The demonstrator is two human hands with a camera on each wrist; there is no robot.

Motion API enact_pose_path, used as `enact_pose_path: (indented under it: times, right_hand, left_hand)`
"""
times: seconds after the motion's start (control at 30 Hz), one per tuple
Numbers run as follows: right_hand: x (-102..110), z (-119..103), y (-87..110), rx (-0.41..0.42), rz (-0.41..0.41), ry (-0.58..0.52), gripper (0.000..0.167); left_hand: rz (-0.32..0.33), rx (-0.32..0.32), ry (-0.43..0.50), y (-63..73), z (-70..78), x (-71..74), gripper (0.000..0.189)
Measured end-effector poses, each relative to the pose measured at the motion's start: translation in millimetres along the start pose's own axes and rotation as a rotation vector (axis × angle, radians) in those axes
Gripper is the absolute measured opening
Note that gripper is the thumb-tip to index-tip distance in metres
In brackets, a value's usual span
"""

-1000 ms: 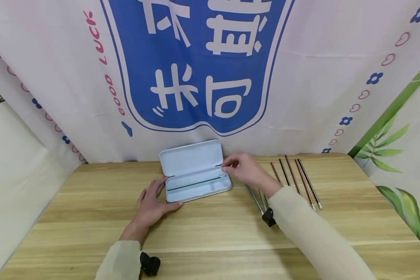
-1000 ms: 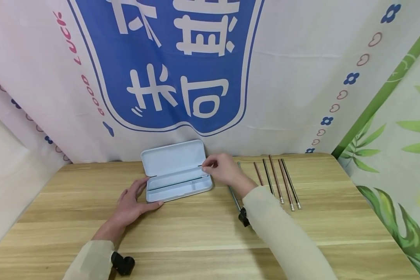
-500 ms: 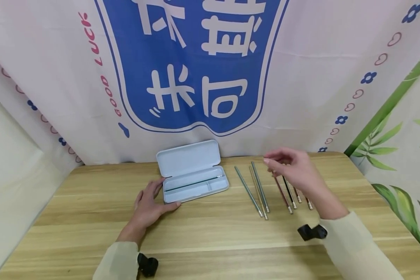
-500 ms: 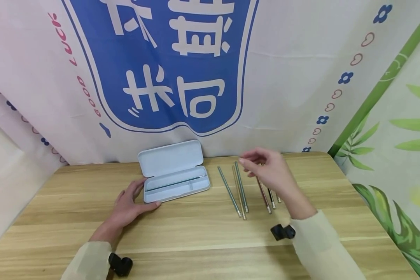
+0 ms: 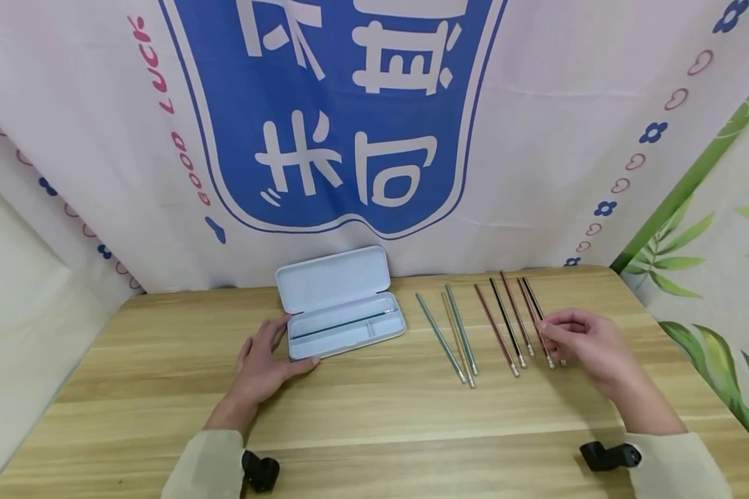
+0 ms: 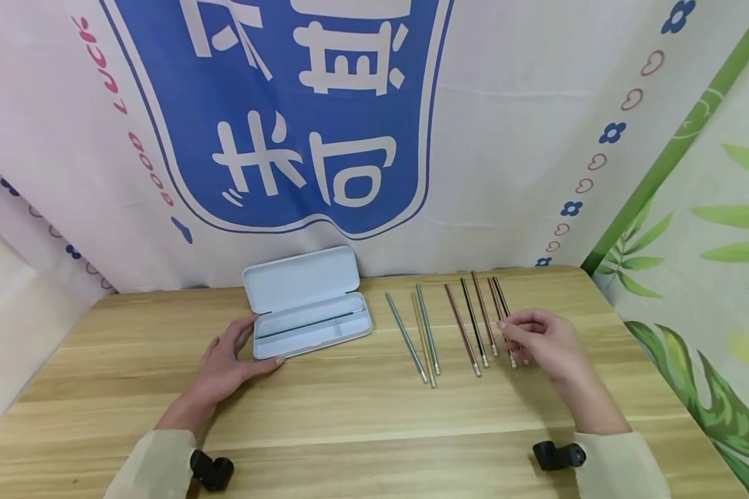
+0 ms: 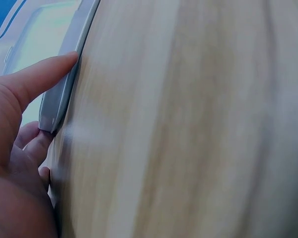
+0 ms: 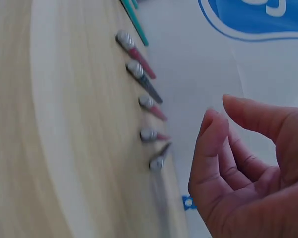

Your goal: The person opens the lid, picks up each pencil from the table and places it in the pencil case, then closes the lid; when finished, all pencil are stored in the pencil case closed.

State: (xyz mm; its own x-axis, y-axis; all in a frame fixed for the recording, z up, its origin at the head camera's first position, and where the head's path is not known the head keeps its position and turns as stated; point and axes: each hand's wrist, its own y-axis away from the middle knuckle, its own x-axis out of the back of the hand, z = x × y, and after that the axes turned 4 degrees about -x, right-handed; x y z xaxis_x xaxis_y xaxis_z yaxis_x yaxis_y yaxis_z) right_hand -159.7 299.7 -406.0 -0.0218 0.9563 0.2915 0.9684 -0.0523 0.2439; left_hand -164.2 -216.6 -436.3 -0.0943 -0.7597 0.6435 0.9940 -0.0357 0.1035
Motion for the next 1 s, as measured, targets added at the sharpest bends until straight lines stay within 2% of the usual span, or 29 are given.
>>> enact_pose_path:
  times: [0.17,0.4,0.7,1.0]
  right_hand:
    - [20,16,-0.7,-0.050,0.000,-0.030,0.013]
    - [31,27,-3.9,-0.112,0.001,-0.058,0.009]
    - [32,33,-6.3,-0.130,-0.022,0.023,0.032]
    - [28,31,-7.5,-0.126,-0.024,0.123,0.048]
  left_hand:
    - [0.002,0.001,-0.001,0.8,-1.4,-1.0,0.104]
    - [0.005,-0.005,-0.009,-0.4,-1.7,-0.8,0.104]
    - [-0.003,-0.003,-0.014,-1.2,-0.2,-0.4,0.105]
    - [-0.003,0.000,-0.007,-1.4,-2.2,-0.4,0.105]
